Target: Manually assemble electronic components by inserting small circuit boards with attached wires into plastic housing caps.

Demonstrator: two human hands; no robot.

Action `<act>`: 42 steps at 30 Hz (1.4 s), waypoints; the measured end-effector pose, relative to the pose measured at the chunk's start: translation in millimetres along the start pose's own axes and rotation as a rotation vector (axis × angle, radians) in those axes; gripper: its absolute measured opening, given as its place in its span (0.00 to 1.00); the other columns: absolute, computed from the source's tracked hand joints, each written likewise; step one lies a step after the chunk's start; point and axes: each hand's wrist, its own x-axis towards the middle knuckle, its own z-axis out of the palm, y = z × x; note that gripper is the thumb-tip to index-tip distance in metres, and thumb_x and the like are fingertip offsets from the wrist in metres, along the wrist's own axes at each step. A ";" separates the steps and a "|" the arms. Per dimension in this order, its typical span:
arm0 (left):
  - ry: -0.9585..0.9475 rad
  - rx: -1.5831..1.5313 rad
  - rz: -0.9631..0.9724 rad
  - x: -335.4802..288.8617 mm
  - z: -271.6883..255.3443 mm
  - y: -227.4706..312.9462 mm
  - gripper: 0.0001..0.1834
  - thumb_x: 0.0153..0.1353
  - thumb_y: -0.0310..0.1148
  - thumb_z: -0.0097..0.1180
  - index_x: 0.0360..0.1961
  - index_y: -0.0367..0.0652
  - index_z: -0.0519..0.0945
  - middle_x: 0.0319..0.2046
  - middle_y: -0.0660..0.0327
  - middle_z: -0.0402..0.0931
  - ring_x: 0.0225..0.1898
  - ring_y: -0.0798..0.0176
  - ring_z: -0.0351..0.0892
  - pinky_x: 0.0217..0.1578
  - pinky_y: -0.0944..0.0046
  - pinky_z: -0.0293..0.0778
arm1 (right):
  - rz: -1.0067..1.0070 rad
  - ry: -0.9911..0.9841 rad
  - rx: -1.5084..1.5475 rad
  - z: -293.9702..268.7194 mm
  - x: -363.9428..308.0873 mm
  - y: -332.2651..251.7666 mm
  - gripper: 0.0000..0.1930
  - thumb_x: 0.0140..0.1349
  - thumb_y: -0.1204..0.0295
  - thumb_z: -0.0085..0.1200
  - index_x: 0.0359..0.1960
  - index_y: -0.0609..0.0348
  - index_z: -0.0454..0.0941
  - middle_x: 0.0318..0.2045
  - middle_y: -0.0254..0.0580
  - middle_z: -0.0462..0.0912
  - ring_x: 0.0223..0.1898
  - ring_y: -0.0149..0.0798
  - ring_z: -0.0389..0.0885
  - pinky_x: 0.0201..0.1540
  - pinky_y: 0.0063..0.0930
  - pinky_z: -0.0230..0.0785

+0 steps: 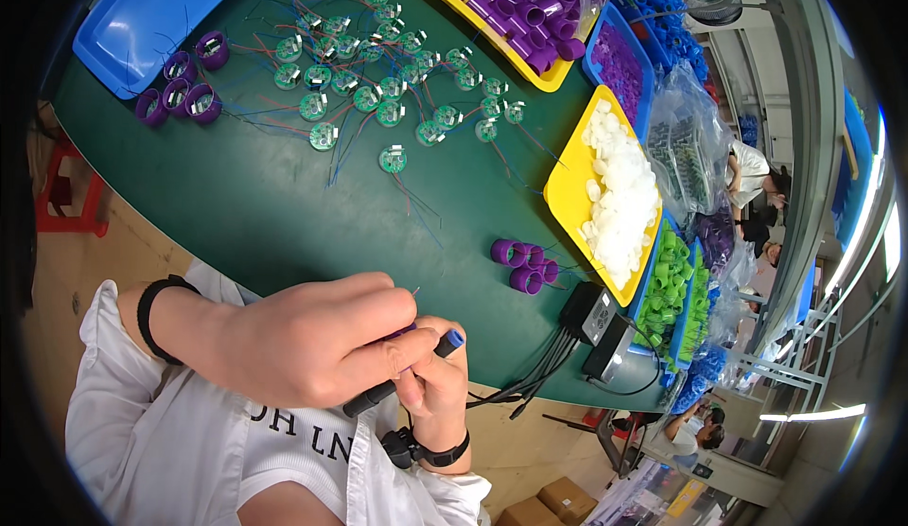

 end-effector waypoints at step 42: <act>0.324 -0.862 -1.065 -20.0 44.2 8.6 0.20 0.67 0.42 0.33 0.26 0.39 0.68 0.15 0.66 0.61 0.14 0.76 0.55 0.14 0.73 0.52 | -0.743 -0.371 -0.138 49.8 24.0 -30.2 0.18 0.60 0.73 0.48 0.14 0.59 0.56 0.09 0.32 0.60 0.09 0.32 0.60 0.12 0.27 0.53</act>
